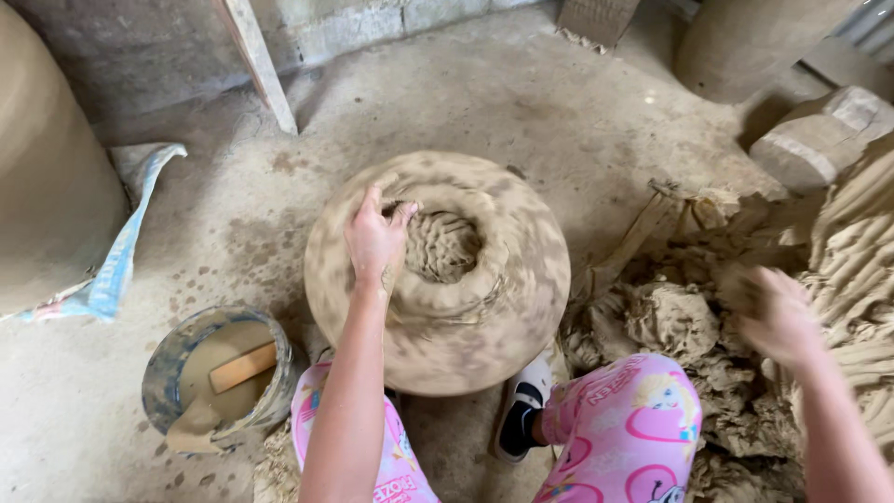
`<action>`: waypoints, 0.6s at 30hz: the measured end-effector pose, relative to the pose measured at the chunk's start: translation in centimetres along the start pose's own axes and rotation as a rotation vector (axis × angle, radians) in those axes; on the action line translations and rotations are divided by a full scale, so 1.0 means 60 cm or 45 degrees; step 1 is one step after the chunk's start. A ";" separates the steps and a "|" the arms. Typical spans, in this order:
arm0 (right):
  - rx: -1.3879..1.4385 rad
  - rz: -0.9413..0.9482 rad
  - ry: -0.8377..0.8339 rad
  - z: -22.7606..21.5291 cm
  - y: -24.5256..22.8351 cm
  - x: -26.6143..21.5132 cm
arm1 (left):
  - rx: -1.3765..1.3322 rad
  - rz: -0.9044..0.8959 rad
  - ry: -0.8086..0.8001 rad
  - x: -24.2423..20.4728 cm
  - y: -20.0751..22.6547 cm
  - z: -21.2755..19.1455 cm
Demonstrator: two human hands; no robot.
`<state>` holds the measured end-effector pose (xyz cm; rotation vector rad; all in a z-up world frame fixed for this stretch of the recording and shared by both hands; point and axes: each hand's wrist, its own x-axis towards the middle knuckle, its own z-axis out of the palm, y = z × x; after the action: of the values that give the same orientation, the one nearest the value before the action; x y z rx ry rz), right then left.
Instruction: The person places a lump of clay on a pottery wheel and centers it by hand. They then pull up the walls of the clay to form a cylinder, hollow out the center, and use a sponge to refine the shape.
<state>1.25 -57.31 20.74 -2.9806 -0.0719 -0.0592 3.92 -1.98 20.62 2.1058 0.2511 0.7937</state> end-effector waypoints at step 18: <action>0.544 -0.846 0.301 0.267 -0.599 0.189 | -0.106 -0.465 0.021 0.002 0.039 -0.083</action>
<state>11.29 -18.78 11.11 -2.3810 -0.9103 -0.4123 0.69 -0.12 24.68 1.9003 0.5825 0.5921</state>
